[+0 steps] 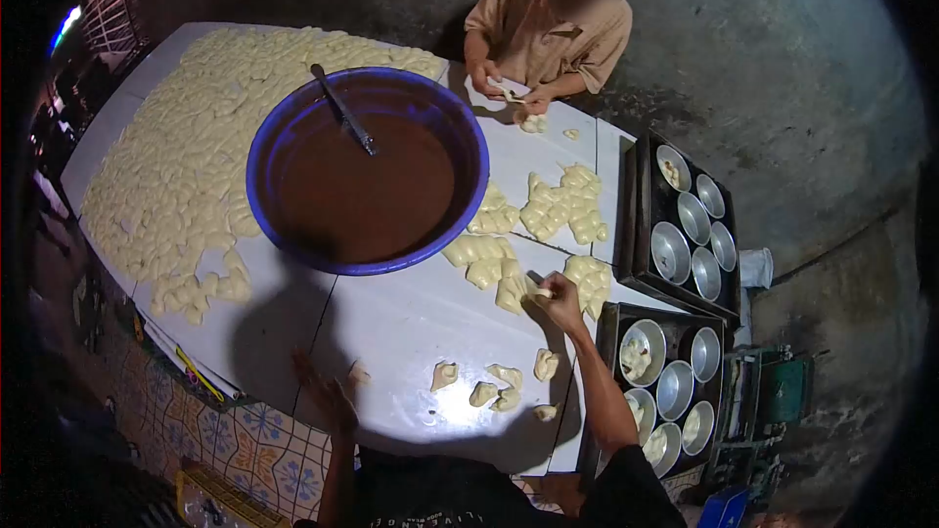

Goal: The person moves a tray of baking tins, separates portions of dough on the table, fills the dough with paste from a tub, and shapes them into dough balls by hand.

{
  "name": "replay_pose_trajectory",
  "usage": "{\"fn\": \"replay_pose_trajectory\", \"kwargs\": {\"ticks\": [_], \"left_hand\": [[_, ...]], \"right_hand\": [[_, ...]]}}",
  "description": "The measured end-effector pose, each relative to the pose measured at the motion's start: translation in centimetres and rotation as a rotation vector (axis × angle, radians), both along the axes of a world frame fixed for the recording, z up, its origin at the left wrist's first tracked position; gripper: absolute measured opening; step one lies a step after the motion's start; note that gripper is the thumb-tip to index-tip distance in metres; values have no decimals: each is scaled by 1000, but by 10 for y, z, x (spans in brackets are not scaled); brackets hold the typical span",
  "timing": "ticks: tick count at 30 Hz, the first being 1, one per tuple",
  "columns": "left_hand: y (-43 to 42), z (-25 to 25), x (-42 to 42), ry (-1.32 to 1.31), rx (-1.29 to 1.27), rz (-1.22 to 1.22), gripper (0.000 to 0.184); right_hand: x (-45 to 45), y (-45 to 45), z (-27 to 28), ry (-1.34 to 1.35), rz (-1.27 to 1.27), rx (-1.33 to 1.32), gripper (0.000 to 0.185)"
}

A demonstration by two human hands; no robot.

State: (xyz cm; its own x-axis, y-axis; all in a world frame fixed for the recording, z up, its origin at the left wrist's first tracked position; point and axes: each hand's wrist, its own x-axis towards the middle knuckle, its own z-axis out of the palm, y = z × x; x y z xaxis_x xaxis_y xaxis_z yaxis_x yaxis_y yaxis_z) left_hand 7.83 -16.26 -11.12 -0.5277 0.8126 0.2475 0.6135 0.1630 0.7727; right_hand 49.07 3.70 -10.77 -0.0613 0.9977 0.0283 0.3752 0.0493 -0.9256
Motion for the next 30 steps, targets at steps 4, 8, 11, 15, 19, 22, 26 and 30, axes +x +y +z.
{"fn": "replay_pose_trajectory", "kwargs": {"ticks": [4, 8, 11, 15, 19, 22, 26, 30], "left_hand": [[3, 22, 17, -58, 176, -11, 44], [30, 61, 55, -82, 104, -417, 35], [35, 43, 56, -94, 207, -485, 33], [26, 40, 41, 40, 115, -347, 30], [13, 27, 30, 188, 53, -282, 37], [5, 21, 28, 261, 35, -333, 41], [6, 12, 26, 190, 9, -313, 38], [6, 21, 17, 109, 26, -303, 34]], "right_hand": [[3, -62, 69, 626, -159, 177, 22], [-10, -125, 147, 1084, -89, 241, 26], [16, -166, 141, 1009, 343, 162, 46], [3, -194, 136, -257, 278, -397, 36], [-20, -155, 103, -92, -216, -310, 34], [-68, -105, 73, -381, -123, -162, 43], [-115, -49, 23, -622, -341, 279, 35], [-121, -61, 28, -340, -309, 152, 15]]}}
